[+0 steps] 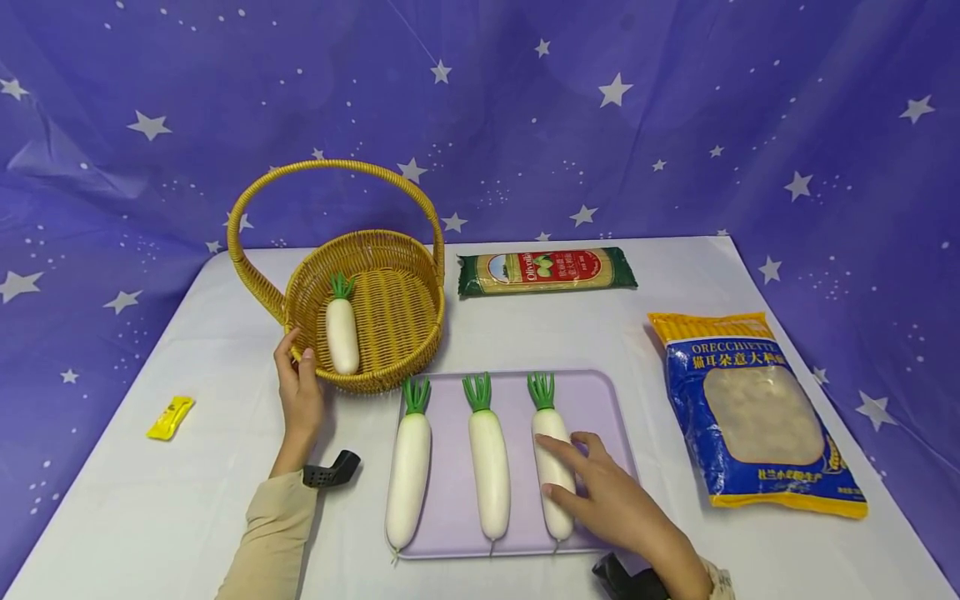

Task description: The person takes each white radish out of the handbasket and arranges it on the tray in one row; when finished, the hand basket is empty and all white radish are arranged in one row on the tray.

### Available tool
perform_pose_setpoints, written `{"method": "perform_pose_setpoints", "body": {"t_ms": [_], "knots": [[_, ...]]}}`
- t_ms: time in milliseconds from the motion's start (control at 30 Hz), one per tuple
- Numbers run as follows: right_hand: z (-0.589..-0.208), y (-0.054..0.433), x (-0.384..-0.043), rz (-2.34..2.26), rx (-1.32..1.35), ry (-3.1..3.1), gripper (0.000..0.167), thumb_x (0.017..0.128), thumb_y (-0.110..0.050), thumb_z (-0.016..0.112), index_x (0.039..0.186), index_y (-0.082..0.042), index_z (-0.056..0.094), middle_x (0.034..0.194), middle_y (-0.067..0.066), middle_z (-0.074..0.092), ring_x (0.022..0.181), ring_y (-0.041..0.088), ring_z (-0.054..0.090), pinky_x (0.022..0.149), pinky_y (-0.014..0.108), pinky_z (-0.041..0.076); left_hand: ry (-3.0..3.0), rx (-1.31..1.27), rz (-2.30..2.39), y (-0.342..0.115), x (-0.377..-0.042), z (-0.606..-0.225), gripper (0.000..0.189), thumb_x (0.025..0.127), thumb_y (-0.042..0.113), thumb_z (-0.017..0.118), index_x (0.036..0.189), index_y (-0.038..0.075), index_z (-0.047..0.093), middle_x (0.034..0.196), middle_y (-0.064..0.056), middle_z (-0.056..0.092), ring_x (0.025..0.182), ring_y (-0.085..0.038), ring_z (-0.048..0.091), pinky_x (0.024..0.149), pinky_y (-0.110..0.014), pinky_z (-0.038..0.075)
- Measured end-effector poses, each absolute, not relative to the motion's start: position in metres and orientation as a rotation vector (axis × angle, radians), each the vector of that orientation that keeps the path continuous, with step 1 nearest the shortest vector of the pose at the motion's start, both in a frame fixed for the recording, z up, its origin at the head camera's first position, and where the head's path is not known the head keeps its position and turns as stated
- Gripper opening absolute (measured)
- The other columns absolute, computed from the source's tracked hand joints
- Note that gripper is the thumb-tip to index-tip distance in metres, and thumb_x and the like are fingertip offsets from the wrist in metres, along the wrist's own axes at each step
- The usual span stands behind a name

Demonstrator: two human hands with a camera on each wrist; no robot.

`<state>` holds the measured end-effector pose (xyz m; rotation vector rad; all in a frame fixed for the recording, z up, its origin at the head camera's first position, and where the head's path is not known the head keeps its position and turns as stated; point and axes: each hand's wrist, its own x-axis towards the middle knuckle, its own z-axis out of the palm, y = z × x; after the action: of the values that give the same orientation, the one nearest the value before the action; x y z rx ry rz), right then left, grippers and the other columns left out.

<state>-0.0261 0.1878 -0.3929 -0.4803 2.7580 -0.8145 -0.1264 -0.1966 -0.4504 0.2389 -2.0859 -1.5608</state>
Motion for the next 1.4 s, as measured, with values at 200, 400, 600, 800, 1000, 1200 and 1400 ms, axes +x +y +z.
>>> {"method": "perform_pose_setpoints", "body": {"t_ms": [200,400,600,800,1000,1200,1400], "knots": [[-0.383,0.18,-0.028,-0.739,-0.419,2.945,0.059,0.081,-0.046,0.062,0.132,-0.023,0.045,0.121,0.014,0.051,0.106,0.033,0.054,0.078,0.053,0.046,-2.072,0.229,-1.572,-0.185,-0.115,-0.426,0.042,0.095,0.012,0.034,0.134,-0.003,0.031,0.142,-0.022,0.028,0.124,-0.04,0.033,0.097,-0.053,0.03],[-0.37,0.16,-0.05,-1.188,-0.507,2.813,0.046,0.085,-0.03,0.062,0.127,-0.015,0.05,0.119,0.005,0.057,0.108,0.023,0.055,0.087,0.044,0.046,-2.078,0.24,-1.563,-0.183,-0.114,-0.42,0.042,0.095,0.011,0.034,0.134,-0.004,0.031,0.142,-0.022,0.028,0.123,-0.041,0.034,0.097,-0.051,0.03],[-0.361,0.104,-0.085,-1.761,-0.58,2.251,0.044,0.09,-0.019,0.055,0.131,-0.008,0.044,0.129,0.015,0.052,0.119,0.025,0.05,0.095,0.027,0.043,-2.078,0.239,-1.545,-0.184,-0.114,-0.419,0.041,0.095,0.011,0.035,0.133,-0.004,0.032,0.141,-0.023,0.029,0.125,-0.04,0.033,0.098,-0.053,0.031],[-0.358,0.025,-0.126,-2.071,-0.491,1.873,0.045,0.094,-0.016,0.046,0.135,-0.001,0.037,0.135,0.019,0.045,0.124,0.031,0.044,0.1,0.031,0.04,-2.081,0.242,-1.553,-0.185,-0.115,-0.421,0.042,0.094,0.011,0.035,0.134,-0.003,0.032,0.142,-0.023,0.028,0.126,-0.039,0.032,0.099,-0.053,0.03],[-0.366,-0.035,-0.169,-2.241,-0.251,1.557,0.047,0.094,-0.019,0.044,0.138,-0.006,0.035,0.138,0.016,0.043,0.126,0.029,0.042,0.105,0.042,0.033,-2.089,0.25,-1.553,-0.194,-0.125,-0.442,0.042,0.096,0.016,0.035,0.136,0.004,0.032,0.144,-0.016,0.029,0.125,-0.033,0.035,0.098,-0.049,0.032],[-0.372,-0.065,-0.202,-2.326,-0.074,1.448,0.044,0.095,-0.023,0.043,0.136,-0.007,0.039,0.137,0.012,0.045,0.126,0.024,0.043,0.106,0.039,0.033,-2.085,0.257,-1.53,-0.199,-0.131,-0.454,0.042,0.096,0.023,0.037,0.136,0.011,0.033,0.144,-0.009,0.031,0.123,-0.027,0.037,0.098,-0.045,0.034],[-0.383,-0.08,-0.223,-2.321,0.052,1.467,0.042,0.094,-0.025,0.045,0.134,-0.01,0.044,0.14,0.01,0.042,0.131,0.028,0.037,0.107,0.041,0.031,-2.085,0.262,-1.524,-0.198,-0.128,-0.453,0.041,0.095,0.021,0.038,0.135,0.01,0.034,0.144,-0.011,0.031,0.128,-0.029,0.034,0.099,-0.047,0.033]]}}
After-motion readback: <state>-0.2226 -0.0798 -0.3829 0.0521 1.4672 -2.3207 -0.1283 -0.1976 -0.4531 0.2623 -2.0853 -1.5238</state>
